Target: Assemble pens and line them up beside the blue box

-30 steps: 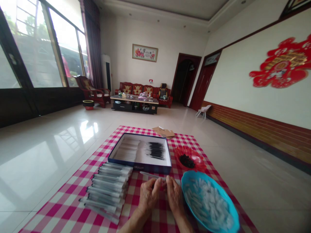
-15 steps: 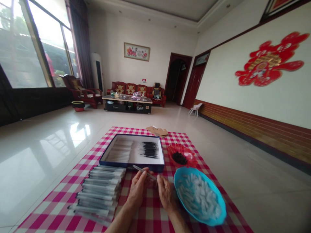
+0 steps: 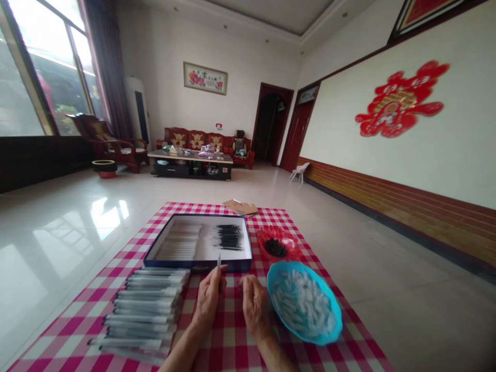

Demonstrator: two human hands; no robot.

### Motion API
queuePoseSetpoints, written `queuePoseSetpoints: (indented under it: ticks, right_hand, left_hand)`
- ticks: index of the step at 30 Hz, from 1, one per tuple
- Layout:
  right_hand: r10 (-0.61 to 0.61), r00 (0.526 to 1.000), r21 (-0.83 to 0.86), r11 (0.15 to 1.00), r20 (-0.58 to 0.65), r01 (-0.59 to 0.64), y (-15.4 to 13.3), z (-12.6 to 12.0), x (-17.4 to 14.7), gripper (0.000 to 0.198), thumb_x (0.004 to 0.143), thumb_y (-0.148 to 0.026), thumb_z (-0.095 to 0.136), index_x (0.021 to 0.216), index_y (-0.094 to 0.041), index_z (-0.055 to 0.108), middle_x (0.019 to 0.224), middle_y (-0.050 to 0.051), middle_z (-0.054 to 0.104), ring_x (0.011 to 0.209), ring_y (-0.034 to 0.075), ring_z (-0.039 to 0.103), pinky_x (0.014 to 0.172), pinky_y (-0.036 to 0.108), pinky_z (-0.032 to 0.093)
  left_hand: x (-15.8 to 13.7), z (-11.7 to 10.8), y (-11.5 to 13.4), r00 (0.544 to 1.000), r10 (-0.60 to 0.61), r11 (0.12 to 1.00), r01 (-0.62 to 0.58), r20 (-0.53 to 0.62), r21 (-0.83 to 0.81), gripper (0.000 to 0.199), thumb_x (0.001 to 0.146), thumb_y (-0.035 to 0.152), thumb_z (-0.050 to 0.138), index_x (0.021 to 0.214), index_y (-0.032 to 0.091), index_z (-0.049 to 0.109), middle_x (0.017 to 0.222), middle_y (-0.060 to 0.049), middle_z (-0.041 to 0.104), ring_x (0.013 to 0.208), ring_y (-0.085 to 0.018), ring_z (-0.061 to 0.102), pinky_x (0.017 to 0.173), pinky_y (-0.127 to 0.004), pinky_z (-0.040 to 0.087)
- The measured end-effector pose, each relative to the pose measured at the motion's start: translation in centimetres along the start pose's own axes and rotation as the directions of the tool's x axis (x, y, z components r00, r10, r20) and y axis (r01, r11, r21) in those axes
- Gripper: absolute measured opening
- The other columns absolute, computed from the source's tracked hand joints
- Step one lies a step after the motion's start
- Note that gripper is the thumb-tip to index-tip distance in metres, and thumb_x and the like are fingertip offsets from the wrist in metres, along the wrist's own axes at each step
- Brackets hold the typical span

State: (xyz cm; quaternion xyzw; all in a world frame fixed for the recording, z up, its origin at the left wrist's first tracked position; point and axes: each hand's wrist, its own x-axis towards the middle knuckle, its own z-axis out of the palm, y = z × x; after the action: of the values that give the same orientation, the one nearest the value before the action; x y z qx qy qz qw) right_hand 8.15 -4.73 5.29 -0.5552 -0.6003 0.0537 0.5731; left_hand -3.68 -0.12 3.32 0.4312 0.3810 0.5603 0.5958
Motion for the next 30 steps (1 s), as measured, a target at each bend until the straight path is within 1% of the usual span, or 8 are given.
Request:
queuePoseSetpoints:
  ticks: [4, 6, 8, 12, 15, 19, 26, 30]
  right_hand:
    - [-0.029, 0.997, -0.022, 0.999, 0.066, 0.031, -0.3, -2.7, 2.5, 0.026, 0.095, -0.032, 0.037, 0.092, -0.02, 0.06, 0.085, 0.005, 0.066, 0.08, 0.017, 0.062, 0.072, 0.026, 0.048]
    - [0.0, 0.996, -0.178, 0.984, 0.094, 0.016, 0.9, -4.7, 4.2, 0.024, 0.092, -0.03, 0.041, 0.092, -0.019, 0.062, 0.091, 0.008, 0.066, 0.085, 0.018, 0.062, 0.074, 0.027, 0.048]
    - [0.083, 0.976, -0.414, 0.91, 0.2, 0.007, 2.6, -6.8, 5.5, 0.022, 0.088, -0.024, 0.044, 0.092, -0.017, 0.064, 0.094, 0.009, 0.067, 0.089, 0.02, 0.062, 0.081, 0.029, 0.047]
    - [0.154, 0.932, -0.505, 0.862, 0.328, 0.036, 5.6, -9.3, 6.0, 0.023, 0.075, -0.012, 0.05, 0.083, -0.019, 0.07, 0.086, 0.008, 0.07, 0.082, 0.02, 0.065, 0.079, 0.029, 0.047]
    - [0.184, 0.904, -0.547, 0.835, 0.386, 0.063, 6.5, -9.5, 5.3, 0.027, 0.07, -0.007, 0.05, 0.08, -0.02, 0.071, 0.085, 0.008, 0.07, 0.082, 0.02, 0.065, 0.078, 0.029, 0.046]
    - [0.209, 0.882, -0.585, 0.806, 0.422, 0.089, 7.0, -9.0, 4.8, 0.026, 0.07, -0.006, 0.049, 0.077, -0.02, 0.069, 0.083, 0.008, 0.068, 0.081, 0.021, 0.063, 0.077, 0.03, 0.045]
    - [0.199, 0.896, -0.599, 0.796, 0.396, 0.088, 6.9, -9.5, 5.0, 0.017, 0.079, -0.015, 0.046, 0.081, -0.02, 0.063, 0.084, 0.008, 0.067, 0.081, 0.022, 0.062, 0.076, 0.032, 0.044]
    - [0.209, 0.921, -0.423, 0.904, 0.327, -0.055, 5.0, -9.4, 6.0, 0.019, 0.087, -0.027, 0.041, 0.089, -0.02, 0.059, 0.082, 0.006, 0.067, 0.076, 0.02, 0.063, 0.069, 0.03, 0.046]
  left_hand:
    - [0.1, 0.3, -0.9, 0.985, 0.165, 0.972, -0.17, 0.046, 0.16, 0.054, 0.085, 0.055, 0.052, 0.114, 0.01, 0.059, 0.054, 0.006, 0.043, 0.049, -0.009, 0.039, 0.047, -0.019, 0.033]
    - [0.1, 0.2, -1.4, 0.961, 0.261, 0.926, -0.277, 0.095, 0.258, 0.05, 0.087, 0.049, 0.05, 0.12, 0.012, 0.058, 0.059, 0.004, 0.05, 0.054, -0.01, 0.045, 0.054, -0.02, 0.039]
    - [0.0, 0.2, -1.8, 0.931, 0.324, 0.864, -0.363, 0.167, 0.349, 0.046, 0.09, 0.043, 0.048, 0.123, 0.013, 0.057, 0.06, 0.003, 0.053, 0.055, -0.011, 0.047, 0.056, -0.021, 0.041]
    - [-0.4, 0.4, -1.8, 0.873, 0.388, 0.757, -0.485, 0.295, 0.438, 0.039, 0.091, 0.034, 0.045, 0.12, 0.014, 0.062, 0.06, 0.001, 0.058, 0.051, -0.01, 0.05, 0.053, -0.02, 0.042]
    - [-0.6, 0.7, -1.5, 0.84, 0.427, 0.714, -0.54, 0.335, 0.445, 0.037, 0.092, 0.03, 0.044, 0.118, 0.012, 0.063, 0.067, -0.003, 0.065, 0.056, -0.012, 0.056, 0.056, -0.021, 0.046]
    - [-0.7, 0.8, -1.3, 0.842, 0.425, 0.693, -0.538, 0.332, 0.48, 0.035, 0.092, 0.027, 0.044, 0.117, 0.011, 0.063, 0.073, -0.006, 0.07, 0.059, -0.013, 0.06, 0.058, -0.021, 0.048]
    - [-0.7, 0.7, -1.3, 0.83, 0.437, 0.646, -0.558, 0.348, 0.52, 0.031, 0.091, 0.025, 0.046, 0.114, 0.015, 0.064, 0.074, -0.005, 0.071, 0.061, -0.014, 0.063, 0.059, -0.02, 0.049]
    - [-0.8, 0.7, -1.3, 0.82, 0.441, 0.633, -0.573, 0.365, 0.52, 0.03, 0.092, 0.024, 0.046, 0.114, 0.017, 0.063, 0.076, -0.004, 0.071, 0.063, -0.014, 0.064, 0.061, -0.02, 0.049]
